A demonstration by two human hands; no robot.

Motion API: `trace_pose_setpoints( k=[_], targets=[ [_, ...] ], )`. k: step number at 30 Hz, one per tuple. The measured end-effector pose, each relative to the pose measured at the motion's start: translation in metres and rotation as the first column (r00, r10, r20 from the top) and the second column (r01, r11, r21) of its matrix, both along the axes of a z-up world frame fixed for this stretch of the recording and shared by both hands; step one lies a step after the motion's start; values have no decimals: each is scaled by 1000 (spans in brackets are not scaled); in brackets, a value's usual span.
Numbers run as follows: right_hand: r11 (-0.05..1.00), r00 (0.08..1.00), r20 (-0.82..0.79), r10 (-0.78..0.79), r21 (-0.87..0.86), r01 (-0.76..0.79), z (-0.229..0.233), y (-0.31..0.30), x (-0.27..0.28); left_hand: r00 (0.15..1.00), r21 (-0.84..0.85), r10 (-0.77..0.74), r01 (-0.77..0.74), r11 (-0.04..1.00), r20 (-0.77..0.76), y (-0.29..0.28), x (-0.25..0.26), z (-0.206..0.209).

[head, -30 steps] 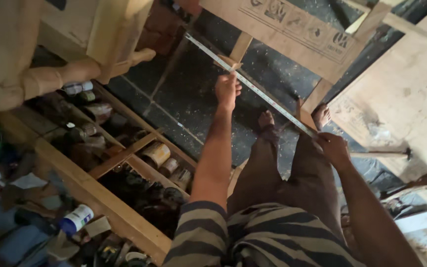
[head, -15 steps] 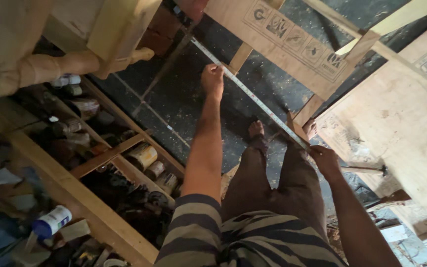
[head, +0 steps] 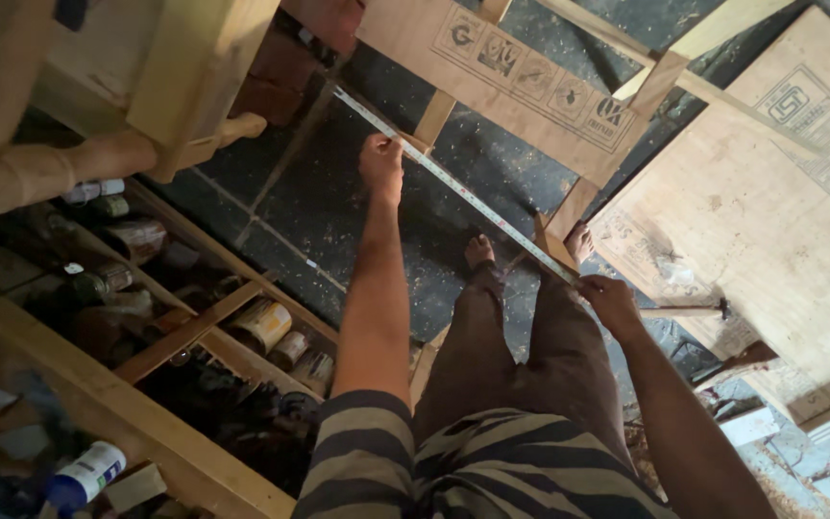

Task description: The person uses a measuring tape to check the dimensions of various wooden components and then handles wooden pieces to assemble a small structure by hand.

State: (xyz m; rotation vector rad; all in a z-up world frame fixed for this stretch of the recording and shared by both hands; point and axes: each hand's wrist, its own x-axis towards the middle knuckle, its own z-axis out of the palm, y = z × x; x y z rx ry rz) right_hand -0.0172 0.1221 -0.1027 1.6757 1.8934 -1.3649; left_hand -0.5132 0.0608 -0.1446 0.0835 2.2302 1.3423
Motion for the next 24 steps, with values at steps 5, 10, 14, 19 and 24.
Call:
trace_pose_setpoints(
  k=[5, 10, 14, 19, 24],
  targets=[
    [987, 984, -121, 133, 107, -121, -33, -8, 15, 970, 119, -165, 188, 975, -176, -12, -6, -3],
    [989, 983, -139, 119, 106, -105, -36, -13, 14, 990, 135, -110, 98, 986, 84, -12, -19, -2],
    [996, 991, -111, -71, -56, 65, -13, -10, 4, 990, 100, -112, 103, 990, 86, -16, -19, -2],
    [984, 986, -74, -148, -116, 139, -7, -7, -3, 989, 78, -90, 81, 994, 114, -12, -18, 7],
    [981, 983, -76, -166, -113, 157, 0, -5, -4, 987, 25, -103, 101, 995, 127, -10, -13, 26]
  ],
)
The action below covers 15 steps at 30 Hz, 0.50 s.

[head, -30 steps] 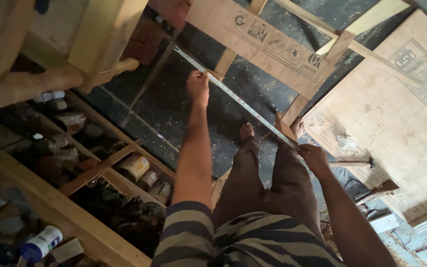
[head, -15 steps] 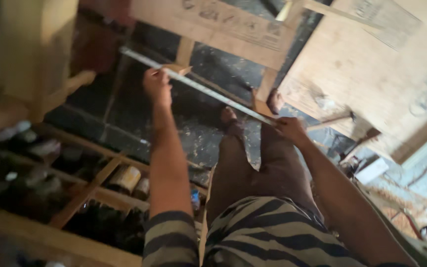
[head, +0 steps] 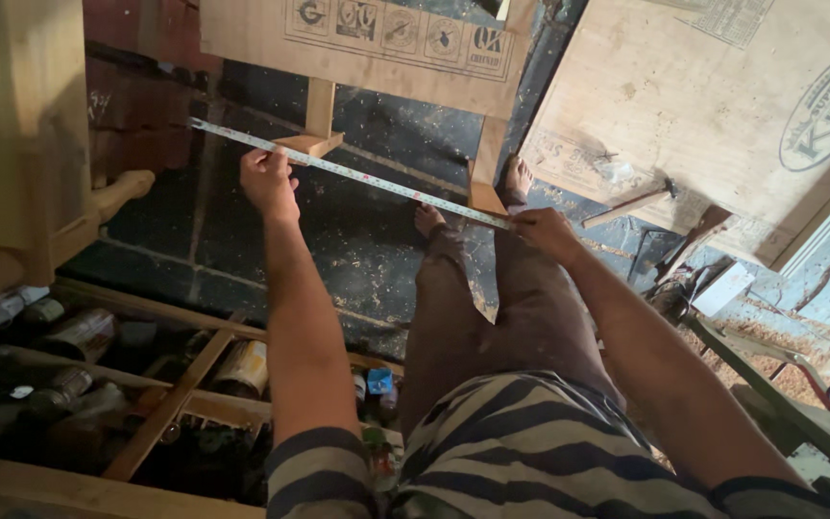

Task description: The person uses a measuring tape to check the dimensions of various wooden components and then handles wooden pieces to assemble a small structure by hand.

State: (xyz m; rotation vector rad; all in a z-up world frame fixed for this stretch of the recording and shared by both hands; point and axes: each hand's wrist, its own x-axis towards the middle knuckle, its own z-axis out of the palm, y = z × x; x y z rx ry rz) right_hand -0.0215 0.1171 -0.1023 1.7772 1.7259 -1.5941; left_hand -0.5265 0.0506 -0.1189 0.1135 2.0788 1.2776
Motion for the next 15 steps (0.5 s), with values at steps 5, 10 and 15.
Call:
trace_pose_setpoints(
  k=[5, 10, 15],
  targets=[
    [1000, 1000, 2, 14, 19, -14, 12, 1, -5, 1000, -34, -9, 8, 999, -24, 7, 3, 14],
    [1000, 1000, 18, -8, -11, 8, 24, 3, -11, 998, -106, -38, 32, 994, -54, 10, 6, 29],
    [998, 999, 37, -29, -59, 31, 30, 5, -15, 998, -106, -42, 37, 994, -45, 11, 7, 33]
  ],
)
